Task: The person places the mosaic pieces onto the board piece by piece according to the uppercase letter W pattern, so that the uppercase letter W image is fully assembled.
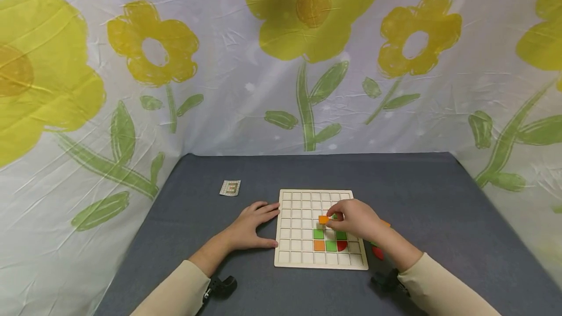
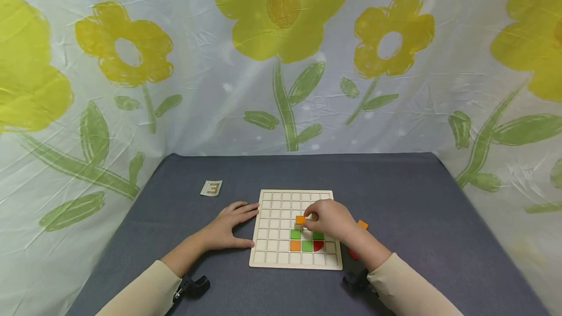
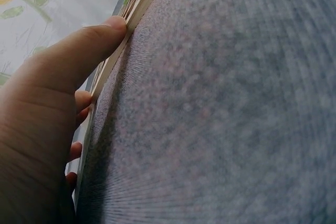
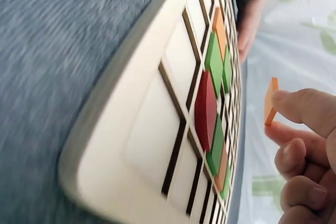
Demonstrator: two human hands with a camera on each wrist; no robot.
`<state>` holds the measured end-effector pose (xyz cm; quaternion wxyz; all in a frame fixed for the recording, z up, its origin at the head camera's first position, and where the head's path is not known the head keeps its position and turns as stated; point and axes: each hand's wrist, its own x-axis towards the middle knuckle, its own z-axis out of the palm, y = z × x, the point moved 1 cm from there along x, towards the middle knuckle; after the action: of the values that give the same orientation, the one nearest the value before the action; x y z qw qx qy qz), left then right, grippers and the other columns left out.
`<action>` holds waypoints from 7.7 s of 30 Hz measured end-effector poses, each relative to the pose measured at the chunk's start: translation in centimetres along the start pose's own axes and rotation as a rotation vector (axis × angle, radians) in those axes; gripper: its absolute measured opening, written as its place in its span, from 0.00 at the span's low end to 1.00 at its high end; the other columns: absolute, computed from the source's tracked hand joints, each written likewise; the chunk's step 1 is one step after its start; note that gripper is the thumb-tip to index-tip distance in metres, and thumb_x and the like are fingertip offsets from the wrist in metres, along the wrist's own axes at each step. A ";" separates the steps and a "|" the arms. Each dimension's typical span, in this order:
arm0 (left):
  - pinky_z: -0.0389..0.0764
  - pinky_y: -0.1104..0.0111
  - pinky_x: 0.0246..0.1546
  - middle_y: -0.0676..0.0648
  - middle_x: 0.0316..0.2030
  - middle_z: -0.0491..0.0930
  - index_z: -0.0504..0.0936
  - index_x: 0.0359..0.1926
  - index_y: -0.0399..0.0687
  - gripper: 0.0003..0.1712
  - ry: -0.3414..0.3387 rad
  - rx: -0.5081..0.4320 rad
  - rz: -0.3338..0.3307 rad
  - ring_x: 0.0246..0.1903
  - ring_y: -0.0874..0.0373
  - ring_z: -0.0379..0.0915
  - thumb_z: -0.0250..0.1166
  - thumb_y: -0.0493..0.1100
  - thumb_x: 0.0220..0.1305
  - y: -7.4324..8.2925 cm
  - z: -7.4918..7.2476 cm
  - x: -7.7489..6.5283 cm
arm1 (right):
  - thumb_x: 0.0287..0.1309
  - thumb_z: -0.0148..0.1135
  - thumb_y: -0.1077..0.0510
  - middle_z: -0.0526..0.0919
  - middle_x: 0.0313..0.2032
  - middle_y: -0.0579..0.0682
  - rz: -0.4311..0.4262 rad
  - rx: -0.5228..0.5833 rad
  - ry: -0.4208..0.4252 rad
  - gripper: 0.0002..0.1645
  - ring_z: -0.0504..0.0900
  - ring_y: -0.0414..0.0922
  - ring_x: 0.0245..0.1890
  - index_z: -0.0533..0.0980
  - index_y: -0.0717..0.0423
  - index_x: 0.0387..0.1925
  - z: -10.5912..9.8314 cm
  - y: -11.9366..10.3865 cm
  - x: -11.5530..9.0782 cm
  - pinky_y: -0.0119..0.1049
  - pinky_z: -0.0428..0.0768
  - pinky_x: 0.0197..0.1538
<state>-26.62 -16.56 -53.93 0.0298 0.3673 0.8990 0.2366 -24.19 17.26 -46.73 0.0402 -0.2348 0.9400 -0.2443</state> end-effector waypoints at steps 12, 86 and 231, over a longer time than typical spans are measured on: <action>0.53 0.39 0.69 0.54 0.78 0.58 0.66 0.78 0.54 0.54 -0.017 0.009 -0.015 0.75 0.45 0.51 0.69 0.74 0.57 0.1 -0.1 0.1 | 0.59 0.75 0.52 0.73 0.17 0.35 -0.022 -0.021 -0.081 0.10 0.70 0.34 0.19 0.89 0.50 0.40 1.8 -0.3 1.1 0.34 0.74 0.29; 0.52 0.39 0.69 0.54 0.78 0.58 0.66 0.78 0.54 0.54 -0.022 -0.003 -0.032 0.75 0.45 0.50 0.69 0.73 0.58 0.2 -0.2 0.0 | 0.60 0.75 0.51 0.72 0.25 0.46 0.325 0.269 0.062 0.16 0.67 0.40 0.22 0.85 0.57 0.44 -3.4 11.2 -10.1 0.34 0.65 0.26; 0.53 0.38 0.68 0.53 0.78 0.58 0.67 0.78 0.54 0.53 -0.016 -0.019 -0.024 0.75 0.45 0.50 0.70 0.72 0.58 0.2 -0.1 0.1 | 0.60 0.74 0.53 0.72 0.20 0.41 0.201 0.175 0.126 0.06 0.65 0.36 0.15 0.87 0.48 0.38 1.2 -2.1 -4.8 0.32 0.61 0.21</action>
<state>-26.56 -16.42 -53.70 0.0435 0.3583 0.9007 0.2418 -18.80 17.27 -46.97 0.0258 -0.1190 0.9346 -0.3343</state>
